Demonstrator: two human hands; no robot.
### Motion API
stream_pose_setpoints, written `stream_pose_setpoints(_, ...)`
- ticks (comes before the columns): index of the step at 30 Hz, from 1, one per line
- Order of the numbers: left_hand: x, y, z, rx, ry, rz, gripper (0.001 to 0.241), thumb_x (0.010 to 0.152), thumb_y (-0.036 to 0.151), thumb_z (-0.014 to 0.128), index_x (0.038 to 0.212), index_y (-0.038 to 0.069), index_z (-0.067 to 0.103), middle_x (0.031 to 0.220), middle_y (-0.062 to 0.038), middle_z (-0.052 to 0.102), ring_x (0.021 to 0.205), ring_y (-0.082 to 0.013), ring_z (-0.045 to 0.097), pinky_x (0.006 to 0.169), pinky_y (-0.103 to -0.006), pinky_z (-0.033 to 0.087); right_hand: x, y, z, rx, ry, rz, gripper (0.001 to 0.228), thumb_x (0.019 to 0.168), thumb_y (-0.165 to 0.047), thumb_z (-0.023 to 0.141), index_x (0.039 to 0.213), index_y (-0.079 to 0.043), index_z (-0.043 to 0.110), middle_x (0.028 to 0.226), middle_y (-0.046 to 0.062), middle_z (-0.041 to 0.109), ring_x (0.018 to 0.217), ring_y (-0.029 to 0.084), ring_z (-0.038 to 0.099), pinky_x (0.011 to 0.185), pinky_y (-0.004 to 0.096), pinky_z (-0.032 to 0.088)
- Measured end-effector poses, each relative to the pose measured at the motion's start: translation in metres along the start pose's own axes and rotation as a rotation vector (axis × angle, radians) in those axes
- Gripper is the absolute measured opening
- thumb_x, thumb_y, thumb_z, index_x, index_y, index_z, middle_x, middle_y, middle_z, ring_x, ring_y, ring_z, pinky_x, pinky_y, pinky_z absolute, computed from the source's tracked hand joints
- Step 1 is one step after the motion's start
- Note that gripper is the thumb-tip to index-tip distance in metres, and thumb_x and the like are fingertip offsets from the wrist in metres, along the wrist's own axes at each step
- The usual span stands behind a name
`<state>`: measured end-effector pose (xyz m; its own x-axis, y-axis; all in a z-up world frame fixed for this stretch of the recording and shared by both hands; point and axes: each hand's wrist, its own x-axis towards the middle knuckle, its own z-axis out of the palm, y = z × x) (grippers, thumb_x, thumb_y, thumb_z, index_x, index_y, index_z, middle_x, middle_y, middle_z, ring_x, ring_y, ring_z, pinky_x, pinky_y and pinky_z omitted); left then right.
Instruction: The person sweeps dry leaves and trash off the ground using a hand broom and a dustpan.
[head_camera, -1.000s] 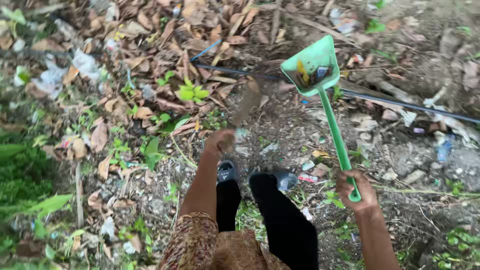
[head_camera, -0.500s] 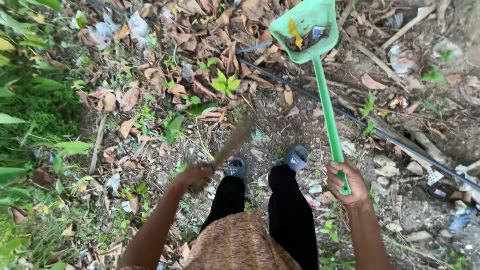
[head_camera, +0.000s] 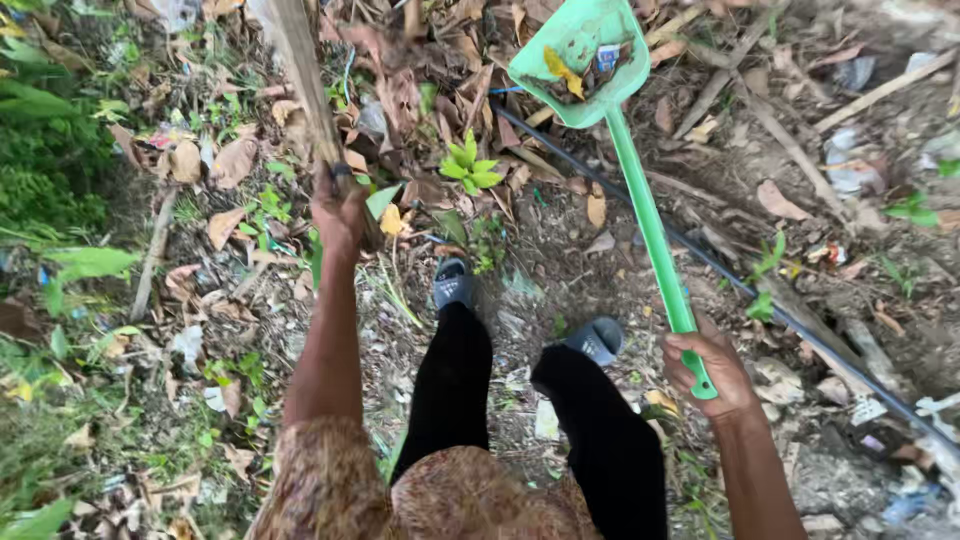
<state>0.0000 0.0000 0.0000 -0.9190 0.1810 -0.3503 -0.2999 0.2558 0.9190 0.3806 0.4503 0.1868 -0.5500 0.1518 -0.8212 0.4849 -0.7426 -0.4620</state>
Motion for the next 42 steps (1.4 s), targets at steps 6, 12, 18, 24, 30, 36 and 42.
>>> stream_pose_setpoints(6, -0.126, -0.013, -0.006, 0.288, -0.329, -0.451, 0.042, 0.104, 0.039, 0.045, 0.129, 0.006, 0.053, 0.083, -0.015, 0.064, 0.061, -0.0165, 0.056, 0.045, -0.0291, 0.049, 0.054, 0.005, 0.049, 0.158, -0.077, -0.013, 0.058, 0.088, -0.006, 0.065, 0.144, -0.003, 0.052, 0.071, 0.001, 0.054, 0.041, 0.006, 0.046, 0.035, 0.022, 0.039)
stream_pose_setpoints(12, -0.074, -0.143, 0.077, 0.412, -0.37, -0.542, 0.032, 0.074, 0.018, 0.082, 0.103, 0.003, 0.078, 0.087, -0.015, 0.079, 0.073, -0.0229, 0.072, 0.065, -0.0384, 0.058, 0.107, -0.003, 0.083, 0.16, -0.046, 0.026, 0.057, 0.086, -0.008, 0.066, 0.141, -0.004, 0.052, 0.07, -0.002, 0.055, 0.039, 0.005, 0.047, 0.033, 0.02, 0.041)
stream_pose_setpoints(18, 0.072, -0.111, 0.063, -0.031, -0.061, -0.577, 0.042, 0.081, 0.012, 0.075, 0.121, -0.002, 0.075, 0.083, -0.01, 0.073, 0.062, -0.0161, 0.065, 0.051, -0.0291, 0.052, 0.124, -0.023, 0.113, 0.087, -0.076, -0.008, 0.059, 0.085, -0.007, 0.07, 0.141, -0.001, 0.054, 0.069, -0.002, 0.055, 0.04, 0.002, 0.046, 0.031, 0.017, 0.04)
stream_pose_setpoints(24, -0.06, -0.029, 0.04, 0.419, -0.203, -0.636, 0.044, 0.103, 0.028, 0.064, 0.141, 0.006, 0.066, 0.084, -0.014, 0.074, 0.066, -0.0179, 0.067, 0.05, -0.0287, 0.048, 0.121, -0.038, 0.139, 0.161, -0.141, -0.099, 0.057, 0.088, -0.005, 0.069, 0.142, 0.002, 0.052, 0.071, -0.001, 0.056, 0.04, 0.003, 0.047, 0.031, 0.018, 0.04)
stream_pose_setpoints(30, -0.137, -0.068, 0.034, 0.002, -0.267, -0.658, 0.083, 0.081, 0.006, 0.071, 0.157, 0.018, 0.039, 0.099, -0.009, 0.071, 0.069, -0.0176, 0.065, 0.057, -0.0303, 0.062, 0.118, -0.051, 0.153, 0.16, -0.117, -0.121, 0.059, 0.086, -0.004, 0.067, 0.143, 0.001, 0.052, 0.071, 0.001, 0.057, 0.039, 0.004, 0.047, 0.03, 0.018, 0.039)
stream_pose_setpoints(36, 0.073, -0.109, 0.081, 0.177, -0.113, -0.546, 0.07, 0.087, 0.003, 0.07, 0.153, 0.013, 0.048, 0.1, -0.009, 0.069, 0.073, -0.017, 0.063, 0.06, -0.03, 0.056, 0.12, -0.055, 0.165, 0.187, -0.113, -0.073, 0.057, 0.09, -0.007, 0.064, 0.144, 0.003, 0.049, 0.073, 0.0, 0.055, 0.04, 0.004, 0.046, 0.035, 0.02, 0.04)
stream_pose_setpoints(42, 0.042, 0.004, 0.002, 0.14, 0.022, 0.307, 0.076, 0.089, -0.003, 0.07, 0.159, 0.015, 0.05, 0.117, -0.011, 0.069, 0.093, -0.0171, 0.066, 0.075, -0.03, 0.057, 0.098, -0.061, 0.172, 0.201, -0.23, -0.087, 0.057, 0.092, -0.005, 0.064, 0.147, 0.003, 0.05, 0.073, 0.001, 0.053, 0.042, 0.004, 0.044, 0.034, 0.018, 0.037)
